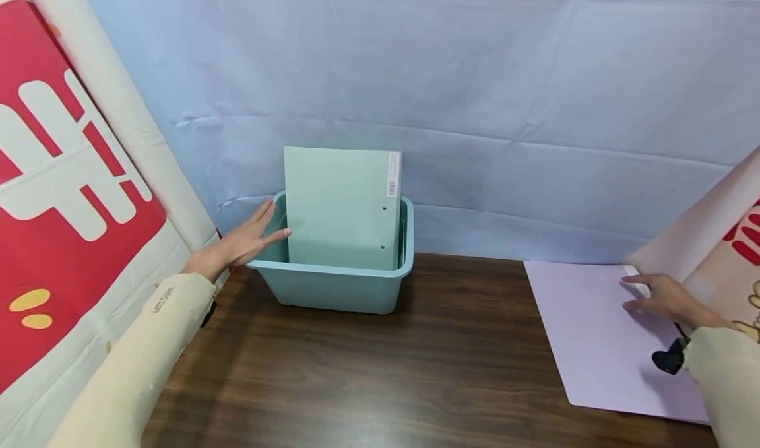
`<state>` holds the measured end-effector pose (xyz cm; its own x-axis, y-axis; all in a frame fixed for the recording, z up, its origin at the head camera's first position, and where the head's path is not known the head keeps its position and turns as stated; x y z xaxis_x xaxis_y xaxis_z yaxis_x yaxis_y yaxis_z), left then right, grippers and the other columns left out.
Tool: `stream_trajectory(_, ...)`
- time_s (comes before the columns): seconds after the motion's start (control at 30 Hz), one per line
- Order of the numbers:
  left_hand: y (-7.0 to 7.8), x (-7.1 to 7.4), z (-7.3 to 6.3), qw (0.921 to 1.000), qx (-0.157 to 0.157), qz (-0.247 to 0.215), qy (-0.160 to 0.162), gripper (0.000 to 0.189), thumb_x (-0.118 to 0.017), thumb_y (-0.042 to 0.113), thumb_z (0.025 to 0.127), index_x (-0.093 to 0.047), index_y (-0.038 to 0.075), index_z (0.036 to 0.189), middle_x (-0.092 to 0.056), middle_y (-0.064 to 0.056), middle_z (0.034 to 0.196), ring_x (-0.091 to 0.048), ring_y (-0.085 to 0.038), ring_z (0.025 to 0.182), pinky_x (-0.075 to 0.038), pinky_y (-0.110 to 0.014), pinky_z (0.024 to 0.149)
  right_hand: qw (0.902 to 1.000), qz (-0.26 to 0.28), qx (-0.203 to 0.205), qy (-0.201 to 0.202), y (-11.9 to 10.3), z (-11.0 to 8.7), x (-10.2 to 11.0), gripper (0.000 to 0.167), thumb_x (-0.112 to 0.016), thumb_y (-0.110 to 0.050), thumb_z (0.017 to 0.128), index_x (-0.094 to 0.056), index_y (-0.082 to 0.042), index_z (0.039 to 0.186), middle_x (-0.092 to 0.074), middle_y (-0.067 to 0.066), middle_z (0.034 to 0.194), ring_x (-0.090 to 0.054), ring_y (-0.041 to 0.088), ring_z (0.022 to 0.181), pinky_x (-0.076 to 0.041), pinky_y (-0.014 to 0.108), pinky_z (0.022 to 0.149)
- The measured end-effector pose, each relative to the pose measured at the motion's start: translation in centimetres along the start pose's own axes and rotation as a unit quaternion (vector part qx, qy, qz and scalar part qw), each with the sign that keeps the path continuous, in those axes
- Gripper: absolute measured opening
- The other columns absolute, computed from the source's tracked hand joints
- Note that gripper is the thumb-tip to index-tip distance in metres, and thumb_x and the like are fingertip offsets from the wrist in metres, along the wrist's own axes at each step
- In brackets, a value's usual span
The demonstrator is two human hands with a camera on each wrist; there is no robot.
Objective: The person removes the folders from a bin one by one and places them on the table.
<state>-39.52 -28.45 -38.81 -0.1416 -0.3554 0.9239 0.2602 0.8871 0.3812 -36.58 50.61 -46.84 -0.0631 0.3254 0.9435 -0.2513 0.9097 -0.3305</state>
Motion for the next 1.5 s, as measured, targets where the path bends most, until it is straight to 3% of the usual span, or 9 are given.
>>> stream_trajectory(0.1,-0.1,-0.2,0.0,1.0,0.004,-0.001,-0.002,0.091,-0.031,0.072,0.084,0.008,0.019,0.148,0.019,0.007,0.149,0.006,-0.02,0.136,-0.011,-0.053,0.104,1.0,0.003,0.005,0.003,-0.4,0.1,0.3,0.069,-0.081,-0.027,0.069,-0.054,0.012,0.119,-0.048,0.038,0.111,-0.045,0.034,0.08,-0.036,0.038,0.062)
stream_trajectory(0.2,0.0,-0.2,0.2,1.0,0.001,-0.002,-0.001,0.092,-0.032,0.072,0.084,0.009,0.02,0.148,0.02,0.007,0.149,0.006,-0.02,0.136,-0.012,-0.055,0.103,0.9998,0.013,0.011,0.006,-0.8,0.2,0.7,0.069,-0.081,-0.027,0.069,-0.053,0.012,0.119,-0.042,0.041,0.119,-0.046,0.045,0.091,-0.04,0.054,0.069)
stream_trajectory(0.27,0.0,-0.1,0.3,1.0,0.0,-0.003,0.002,0.092,-0.032,0.073,0.083,0.009,0.021,0.148,0.019,0.006,0.15,0.006,-0.02,0.137,-0.012,-0.055,0.103,0.9996,0.017,0.02,0.012,-1.1,0.4,1.0,0.069,-0.082,-0.027,0.069,-0.053,0.011,0.119,-0.039,0.042,0.123,-0.041,0.053,0.102,-0.035,0.066,0.075)
stream_trajectory(0.33,0.0,-0.1,0.3,1.0,-0.002,-0.001,0.004,0.092,-0.031,0.072,0.084,0.009,0.02,0.148,0.018,0.005,0.15,0.006,-0.02,0.137,-0.012,-0.054,0.103,0.9989,0.018,0.037,0.025,-1.5,0.7,1.4,0.069,-0.082,-0.027,0.068,-0.054,0.012,0.118,-0.039,0.041,0.123,-0.037,0.057,0.107,-0.03,0.069,0.077)
stream_trajectory(0.5,-0.2,0.0,0.2,1.0,0.003,-0.001,0.005,0.092,-0.03,0.072,0.084,0.008,0.018,0.148,0.02,0.007,0.149,0.007,-0.02,0.136,-0.01,-0.054,0.104,0.9977,0.012,0.055,0.038,-2.5,1.3,1.9,0.07,-0.082,-0.03,0.069,-0.054,0.011,0.119,-0.044,0.038,0.12,-0.039,0.056,0.106,-0.032,0.067,0.077)
stream_trajectory(0.8,-0.4,-0.1,0.0,1.0,0.003,-0.003,0.002,0.092,-0.03,0.072,0.084,0.008,0.019,0.148,0.02,0.007,0.149,0.006,-0.021,0.136,-0.011,-0.055,0.103,0.9975,0.01,0.051,0.049,-4.3,1.8,2.0,0.074,-0.083,-0.033,0.066,-0.055,0.009,0.119,-0.048,0.037,0.116,-0.043,0.052,0.104,-0.034,0.064,0.076)
stream_trajectory(1.07,-0.2,-0.1,-0.2,1.0,0.006,-0.007,-0.002,0.091,-0.03,0.072,0.084,0.009,0.019,0.147,0.021,0.01,0.148,0.007,-0.021,0.136,-0.011,-0.055,0.103,0.9943,-0.013,0.08,0.069,-6.0,2.4,2.1,0.072,-0.085,-0.033,0.063,-0.058,0.006,0.117,-0.05,0.034,0.116,-0.043,0.052,0.105,-0.034,0.063,0.078)
stream_trajectory(1.5,0.0,0.1,-0.3,0.9999,0.008,-0.007,-0.006,0.091,-0.03,0.073,0.084,0.01,0.021,0.147,0.021,0.01,0.148,0.006,-0.022,0.137,-0.011,-0.056,0.102,0.9892,0.0,0.126,0.074,-9.6,2.8,2.0,0.069,-0.085,-0.031,0.063,-0.059,0.003,0.117,-0.049,0.03,0.118,-0.042,0.048,0.108,-0.035,0.06,0.078)
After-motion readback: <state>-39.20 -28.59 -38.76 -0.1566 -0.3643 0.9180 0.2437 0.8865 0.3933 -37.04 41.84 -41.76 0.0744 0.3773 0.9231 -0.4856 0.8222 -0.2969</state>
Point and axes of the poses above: each hand's wrist, its own z-axis towards the middle knuckle, its own x-axis out of the back of the hand, y = z × x, the point moved 8 cm from there along z, towards the middle knuckle
